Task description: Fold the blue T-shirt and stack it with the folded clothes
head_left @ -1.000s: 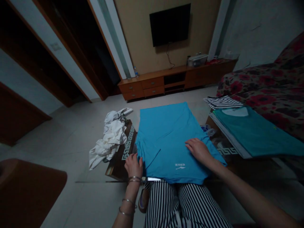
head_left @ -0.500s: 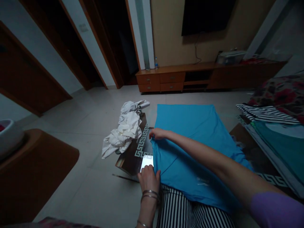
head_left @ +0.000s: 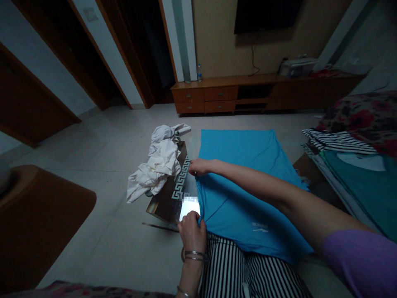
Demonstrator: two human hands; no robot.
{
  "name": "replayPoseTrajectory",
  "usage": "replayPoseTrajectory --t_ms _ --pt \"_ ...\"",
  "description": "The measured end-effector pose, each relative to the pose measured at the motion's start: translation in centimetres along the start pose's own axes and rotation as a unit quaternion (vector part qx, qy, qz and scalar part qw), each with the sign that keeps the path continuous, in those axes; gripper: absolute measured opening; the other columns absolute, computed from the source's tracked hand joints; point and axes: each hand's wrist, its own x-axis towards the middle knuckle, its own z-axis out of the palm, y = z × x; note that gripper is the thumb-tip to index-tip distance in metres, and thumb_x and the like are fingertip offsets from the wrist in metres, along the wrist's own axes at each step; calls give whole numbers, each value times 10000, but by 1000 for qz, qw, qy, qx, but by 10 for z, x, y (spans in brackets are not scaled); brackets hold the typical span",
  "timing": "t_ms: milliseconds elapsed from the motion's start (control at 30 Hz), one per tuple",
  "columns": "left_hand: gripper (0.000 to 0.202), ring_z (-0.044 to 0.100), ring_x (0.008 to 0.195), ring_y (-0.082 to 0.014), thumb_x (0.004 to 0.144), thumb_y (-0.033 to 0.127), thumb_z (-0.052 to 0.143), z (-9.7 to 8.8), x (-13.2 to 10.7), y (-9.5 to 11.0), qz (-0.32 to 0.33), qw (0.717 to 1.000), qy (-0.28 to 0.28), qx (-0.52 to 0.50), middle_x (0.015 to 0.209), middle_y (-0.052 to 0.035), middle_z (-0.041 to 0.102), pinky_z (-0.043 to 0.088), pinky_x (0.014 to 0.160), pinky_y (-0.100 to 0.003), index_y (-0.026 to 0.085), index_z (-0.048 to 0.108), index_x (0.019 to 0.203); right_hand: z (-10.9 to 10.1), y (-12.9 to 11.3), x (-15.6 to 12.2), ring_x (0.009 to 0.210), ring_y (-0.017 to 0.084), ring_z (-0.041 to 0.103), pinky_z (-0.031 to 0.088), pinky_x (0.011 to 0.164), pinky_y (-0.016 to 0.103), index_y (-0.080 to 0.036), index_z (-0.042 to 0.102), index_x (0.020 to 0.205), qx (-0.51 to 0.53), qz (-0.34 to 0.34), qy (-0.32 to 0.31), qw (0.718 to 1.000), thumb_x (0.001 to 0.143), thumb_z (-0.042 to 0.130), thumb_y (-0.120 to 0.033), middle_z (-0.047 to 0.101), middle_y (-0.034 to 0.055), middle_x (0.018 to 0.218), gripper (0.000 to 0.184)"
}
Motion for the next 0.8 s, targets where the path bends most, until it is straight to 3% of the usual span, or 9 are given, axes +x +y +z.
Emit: replayPoseTrajectory --t_ms 133,333,533,800 --pt "77 536 890 -225 813 126 508 -2 -4 9 23 999 18 -29 839 -39 597 343 835 -359 193 543 826 0 20 -40 841 169 535 361 713 247 -180 684 956 25 -1 52 998 793 520 -98 666 41 928 246" --pt "93 526 889 -216 818 114 506 -3 -15 37 111 990 47 -79 854 -41 591 355 843 -355 194 549 839 16 40 -117 956 179 490 334 824 254 -153 646 913 105 41 147 983 779 515 -73 630 46 957 204" --pt "144 513 908 -208 824 83 511 13 -27 70 188 977 -10 -104 907 -46 582 385 808 -338 193 574 892 46 47 -177 1009 187 485 344 900 275 -133 633 879 168 100 198 960 759 519 -58 591 76 1040 182" --pt "210 508 917 -194 852 53 479 31 -37 93 249 955 -66 -146 933 -64 561 441 827 -313 171 595 981 74 58 -217 1027 170 493 347 939 270 -142 627 884 220 140 238 936 780 546 -85 585 62 1037 143"
